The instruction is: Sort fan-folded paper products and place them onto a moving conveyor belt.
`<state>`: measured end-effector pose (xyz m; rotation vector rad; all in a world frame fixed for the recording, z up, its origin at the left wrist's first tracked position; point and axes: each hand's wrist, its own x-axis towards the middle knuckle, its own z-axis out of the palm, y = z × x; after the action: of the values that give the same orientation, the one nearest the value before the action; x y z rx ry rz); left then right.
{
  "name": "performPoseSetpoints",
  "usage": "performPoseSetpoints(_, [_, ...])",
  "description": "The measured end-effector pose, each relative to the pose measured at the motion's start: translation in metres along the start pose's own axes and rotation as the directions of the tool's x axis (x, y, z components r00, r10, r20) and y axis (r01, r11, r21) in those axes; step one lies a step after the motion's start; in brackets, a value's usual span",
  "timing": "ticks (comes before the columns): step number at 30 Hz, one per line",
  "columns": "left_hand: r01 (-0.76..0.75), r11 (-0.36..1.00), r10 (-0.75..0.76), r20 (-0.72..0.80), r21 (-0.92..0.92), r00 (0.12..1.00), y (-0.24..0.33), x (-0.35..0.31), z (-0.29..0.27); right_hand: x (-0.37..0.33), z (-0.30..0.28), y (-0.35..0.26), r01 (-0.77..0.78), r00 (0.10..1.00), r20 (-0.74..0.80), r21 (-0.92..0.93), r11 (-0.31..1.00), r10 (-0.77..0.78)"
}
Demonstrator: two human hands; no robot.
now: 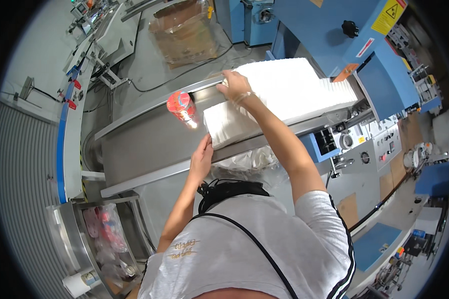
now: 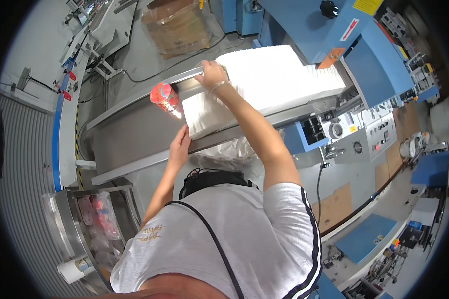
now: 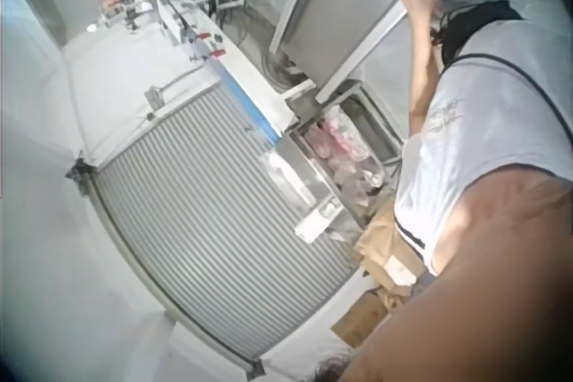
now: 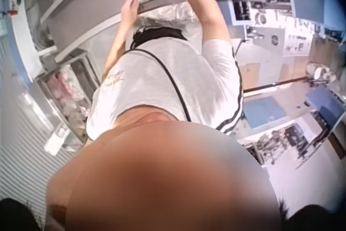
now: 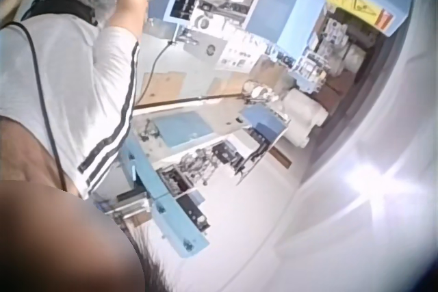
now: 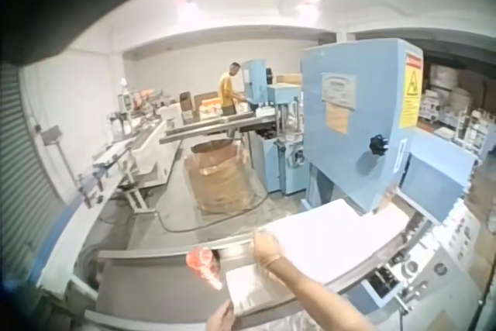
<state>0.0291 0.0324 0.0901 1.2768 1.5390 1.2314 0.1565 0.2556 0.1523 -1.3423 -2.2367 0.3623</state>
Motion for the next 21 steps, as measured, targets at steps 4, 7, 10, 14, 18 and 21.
performPoseSetpoints(4, [-0.014,0.995,0.004,0.101,0.100,0.995,0.013,-0.002,-0.009,-0.079,-0.049,-0.014,0.151,0.979,-0.182,0.362,0.920,-0.089])
performPoseSetpoints(7, [-0.020,0.938,-0.008,0.080,0.345,0.997,0.008,0.003,-0.002,-0.133,-0.080,-0.006,-0.007,0.993,-0.100,0.517,0.856,0.069])
performPoseSetpoints(10, [-0.044,0.935,0.044,0.010,0.351,0.999,0.033,0.008,0.013,-0.166,-0.094,0.026,-0.152,0.935,-0.202,0.517,0.842,0.293])
performPoseSetpoints(14, [-0.078,0.907,0.083,0.006,0.414,0.997,0.030,0.015,0.022,-0.192,-0.093,0.101,-0.265,0.758,-0.260,0.715,0.647,0.598])
performPoseSetpoints(18, [-0.138,0.915,0.126,0.058,0.379,0.990,0.031,0.020,0.012,-0.198,-0.096,0.152,-0.332,0.686,-0.389,0.585,0.740,0.615])
performPoseSetpoints(21, [-0.079,0.931,0.064,0.056,0.356,0.996,0.032,0.020,0.005,-0.193,-0.102,0.173,-0.420,0.654,-0.463,0.436,0.796,0.599])
